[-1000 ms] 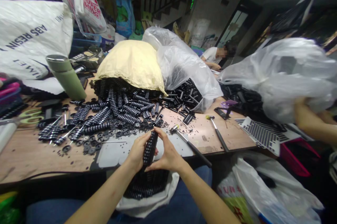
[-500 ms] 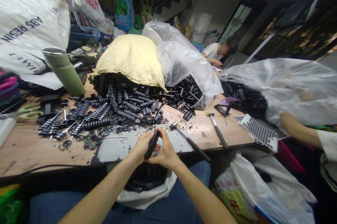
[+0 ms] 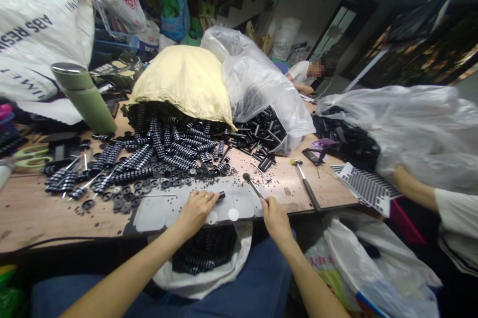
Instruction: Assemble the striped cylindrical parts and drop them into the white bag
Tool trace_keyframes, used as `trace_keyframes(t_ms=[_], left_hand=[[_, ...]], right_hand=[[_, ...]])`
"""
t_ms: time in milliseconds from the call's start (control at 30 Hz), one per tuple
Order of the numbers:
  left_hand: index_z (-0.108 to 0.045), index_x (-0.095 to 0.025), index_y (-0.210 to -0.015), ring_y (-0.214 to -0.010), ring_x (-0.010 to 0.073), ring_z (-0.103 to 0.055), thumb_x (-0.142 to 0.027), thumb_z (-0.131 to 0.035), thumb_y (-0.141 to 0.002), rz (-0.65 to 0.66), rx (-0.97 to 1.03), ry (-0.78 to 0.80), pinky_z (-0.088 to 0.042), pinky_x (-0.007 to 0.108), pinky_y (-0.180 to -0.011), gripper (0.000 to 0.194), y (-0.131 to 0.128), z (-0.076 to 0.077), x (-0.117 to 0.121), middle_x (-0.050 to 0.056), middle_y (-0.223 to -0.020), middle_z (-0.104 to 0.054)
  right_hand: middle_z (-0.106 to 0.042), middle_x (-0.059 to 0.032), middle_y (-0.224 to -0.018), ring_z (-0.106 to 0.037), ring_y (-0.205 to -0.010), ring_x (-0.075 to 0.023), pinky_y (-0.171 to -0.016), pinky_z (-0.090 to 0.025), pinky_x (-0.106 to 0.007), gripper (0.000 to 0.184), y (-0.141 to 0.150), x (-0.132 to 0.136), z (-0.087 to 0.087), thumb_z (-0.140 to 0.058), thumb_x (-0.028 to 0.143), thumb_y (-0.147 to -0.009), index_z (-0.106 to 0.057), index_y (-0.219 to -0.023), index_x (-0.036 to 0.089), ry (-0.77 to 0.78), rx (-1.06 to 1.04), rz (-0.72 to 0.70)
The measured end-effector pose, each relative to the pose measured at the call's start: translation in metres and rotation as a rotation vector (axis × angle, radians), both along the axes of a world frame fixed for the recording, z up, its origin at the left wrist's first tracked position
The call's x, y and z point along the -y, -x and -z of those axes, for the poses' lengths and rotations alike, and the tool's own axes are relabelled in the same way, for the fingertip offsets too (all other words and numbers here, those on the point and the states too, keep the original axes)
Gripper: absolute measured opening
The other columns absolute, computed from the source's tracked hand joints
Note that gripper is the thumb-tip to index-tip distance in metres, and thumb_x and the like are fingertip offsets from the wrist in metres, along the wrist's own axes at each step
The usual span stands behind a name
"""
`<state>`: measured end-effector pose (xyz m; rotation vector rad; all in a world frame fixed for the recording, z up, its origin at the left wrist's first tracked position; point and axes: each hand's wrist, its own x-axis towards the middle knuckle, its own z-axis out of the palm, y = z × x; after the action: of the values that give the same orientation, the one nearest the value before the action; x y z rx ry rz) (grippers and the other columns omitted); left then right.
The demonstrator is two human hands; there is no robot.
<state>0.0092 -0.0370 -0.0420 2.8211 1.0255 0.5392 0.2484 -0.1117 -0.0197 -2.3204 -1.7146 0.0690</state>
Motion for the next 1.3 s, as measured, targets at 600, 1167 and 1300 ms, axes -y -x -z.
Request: trace_keyframes(t_ms=[600, 1167, 1300], left_hand=[[-0.033, 0.003, -0.128, -0.128, 0.0316, -0.026, -0.031, -0.037, -0.081, -0.094, -0.053, -0.044, -0.02, 0.046, -0.103, 0.059, -0.025, 0.022, 0.031, 0.024, -0.134, -0.035], [-0.057, -0.015, -0.102, -0.099, 0.0259, -0.047, -0.005, -0.032, -0.079, -0.53, -0.036, -0.089, -0.04, 0.038, -0.075, 0.034, 0.026, -0.05, -0.091, 0.016, -0.106, -0.053], [-0.059, -0.016, -0.082, -0.102, 0.0266, -0.047, -0.006, -0.037, -0.077, -0.381, -0.034, -0.103, -0.039, 0.039, -0.078, 0.025, 0.041, -0.04, -0.144, 0.014, -0.102, -0.057]], right_hand=[[-0.061, -0.007, -0.067, -0.058, -0.057, -0.0188, -0.051, -0.034, -0.025, 0.034, 0.11, 0.029, -0.041, -0.02, 0.034, -0.091, -0.05, -0.081, 0.02, -0.014, -0.312, -0.327], [-0.063, -0.0065, -0.076, -0.058, -0.071, -0.02, -0.059, -0.034, -0.027, 0.031, 0.002, -0.016, 0.005, -0.031, 0.036, -0.091, -0.053, -0.079, 0.018, 0.093, 0.188, -0.01], [-0.06, -0.0091, -0.094, -0.05, -0.093, -0.0212, -0.076, -0.036, -0.029, 0.021, -0.011, -0.055, 0.007, -0.038, 0.027, -0.088, -0.055, -0.094, 0.016, -0.066, 0.173, -0.055]])
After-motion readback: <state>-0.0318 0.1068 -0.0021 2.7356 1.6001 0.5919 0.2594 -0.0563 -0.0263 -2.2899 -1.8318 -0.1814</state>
